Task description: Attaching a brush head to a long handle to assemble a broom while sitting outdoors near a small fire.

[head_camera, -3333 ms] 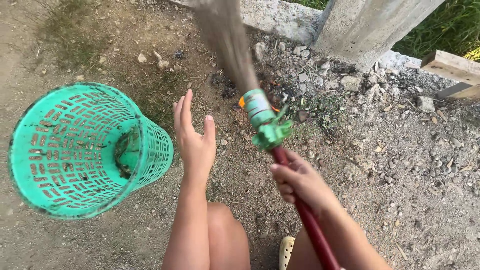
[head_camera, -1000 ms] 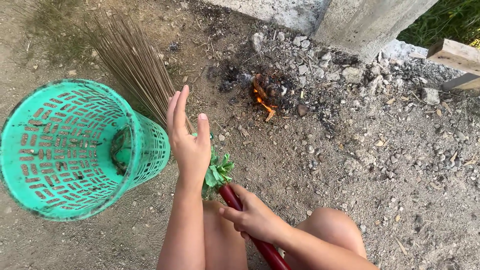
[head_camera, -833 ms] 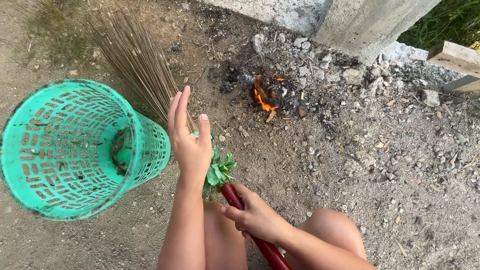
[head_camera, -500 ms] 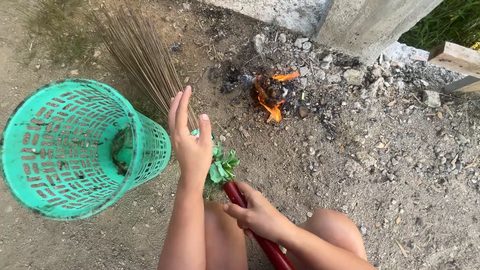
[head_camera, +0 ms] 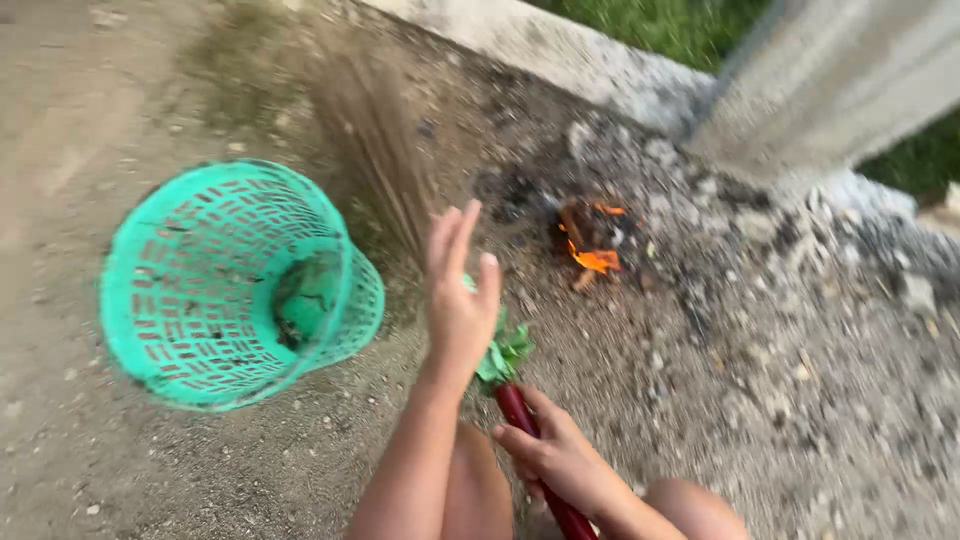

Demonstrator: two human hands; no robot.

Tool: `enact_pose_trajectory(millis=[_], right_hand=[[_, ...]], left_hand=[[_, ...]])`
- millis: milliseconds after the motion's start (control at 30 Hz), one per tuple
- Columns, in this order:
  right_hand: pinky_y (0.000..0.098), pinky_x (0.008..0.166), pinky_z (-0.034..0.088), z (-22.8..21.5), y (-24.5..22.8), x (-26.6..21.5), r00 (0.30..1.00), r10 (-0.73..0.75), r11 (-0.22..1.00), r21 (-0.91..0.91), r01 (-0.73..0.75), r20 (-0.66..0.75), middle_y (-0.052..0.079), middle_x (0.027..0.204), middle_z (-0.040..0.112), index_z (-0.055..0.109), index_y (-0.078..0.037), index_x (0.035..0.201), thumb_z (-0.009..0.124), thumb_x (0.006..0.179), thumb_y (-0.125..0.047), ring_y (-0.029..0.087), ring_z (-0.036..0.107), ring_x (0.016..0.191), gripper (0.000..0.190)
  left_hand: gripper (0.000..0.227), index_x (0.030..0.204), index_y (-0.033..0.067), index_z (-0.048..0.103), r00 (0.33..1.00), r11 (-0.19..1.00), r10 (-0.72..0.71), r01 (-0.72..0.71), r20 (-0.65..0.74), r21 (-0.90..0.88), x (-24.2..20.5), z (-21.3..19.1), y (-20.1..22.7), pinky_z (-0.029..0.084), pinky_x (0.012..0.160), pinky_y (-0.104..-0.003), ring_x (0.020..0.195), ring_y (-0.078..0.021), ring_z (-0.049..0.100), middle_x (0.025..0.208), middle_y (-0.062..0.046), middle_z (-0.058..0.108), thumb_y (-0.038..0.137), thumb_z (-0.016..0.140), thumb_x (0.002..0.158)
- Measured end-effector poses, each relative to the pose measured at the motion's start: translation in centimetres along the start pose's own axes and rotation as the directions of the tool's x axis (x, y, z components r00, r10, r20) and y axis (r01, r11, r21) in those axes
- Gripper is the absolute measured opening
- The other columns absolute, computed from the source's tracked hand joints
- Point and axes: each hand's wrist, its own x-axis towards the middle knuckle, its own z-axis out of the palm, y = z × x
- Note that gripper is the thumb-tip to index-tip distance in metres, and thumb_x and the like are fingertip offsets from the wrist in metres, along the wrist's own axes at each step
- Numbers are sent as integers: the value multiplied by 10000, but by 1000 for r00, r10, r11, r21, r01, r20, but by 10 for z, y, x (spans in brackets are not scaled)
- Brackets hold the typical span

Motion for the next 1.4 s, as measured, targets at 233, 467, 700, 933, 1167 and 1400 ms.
enact_pose_trajectory(millis=[233, 467, 700, 933, 1167, 1400], right_hand=[[270, 454, 375, -68, 95, 87, 999, -37, 998, 51, 39, -29, 26, 718, 540, 453, -85, 1507, 796, 860, -137, 116, 500, 509, 734], [253, 540, 459, -77, 93, 95, 993, 22, 999, -23, -25, -114, 54, 774, 602, 495, -36, 1495, 860, 875, -188, 130, 622, 585, 736], [279, 372, 310, -17, 22, 31, 995, 69, 994, 88, -62, -72, 17, 615, 434, 437, -113, 1466, 772, 863, -148, 124, 411, 406, 691], [273, 370, 365, 2, -1, 5, 997, 18, 998, 54, -14, -72, -19, 601, 445, 468, -66, 1445, 727, 896, -145, 100, 430, 411, 612], [277, 363, 361, 3, -5, -1, 995, 14, 999, -33, -17, -102, 9, 585, 469, 444, -69, 1443, 728, 895, -155, 114, 446, 390, 623], [270, 364, 367, 2, -12, -9, 996, -43, 998, -52, 39, -75, -8, 610, 485, 459, -3, 1412, 765, 872, -193, 99, 463, 397, 649]], left_hand=[[498, 1517, 181, 498, 998, 998, -21, 24, 53, -56, 0, 15, -7, 397, 1185, -499, 1475, -379, 419, 1572, -190, 453, 159, 580, 1026], [447, 1444, 169, 570, 992, 998, -42, 48, 117, -47, 0, 20, -9, 424, 1164, -483, 1423, -356, 493, 1502, -162, 541, 166, 584, 997], [404, 1407, 164, 611, 981, 992, -85, 100, 175, -81, 1, 0, 5, 469, 1133, -451, 1398, -338, 523, 1491, -166, 554, 181, 583, 1005], [389, 1410, 162, 618, 988, 999, -30, 32, 151, -17, -1, -5, 4, 448, 1144, -458, 1401, -351, 531, 1487, -170, 572, 214, 572, 1027], [380, 1410, 165, 621, 987, 1000, -15, 18, 159, -17, -1, -7, 11, 461, 1133, -458, 1409, -360, 529, 1495, -173, 565, 244, 566, 1043], [387, 1406, 188, 615, 977, 994, -86, 97, 193, -48, 1, -8, 18, 531, 1058, -434, 1416, -343, 523, 1508, -149, 540, 218, 577, 1021]])
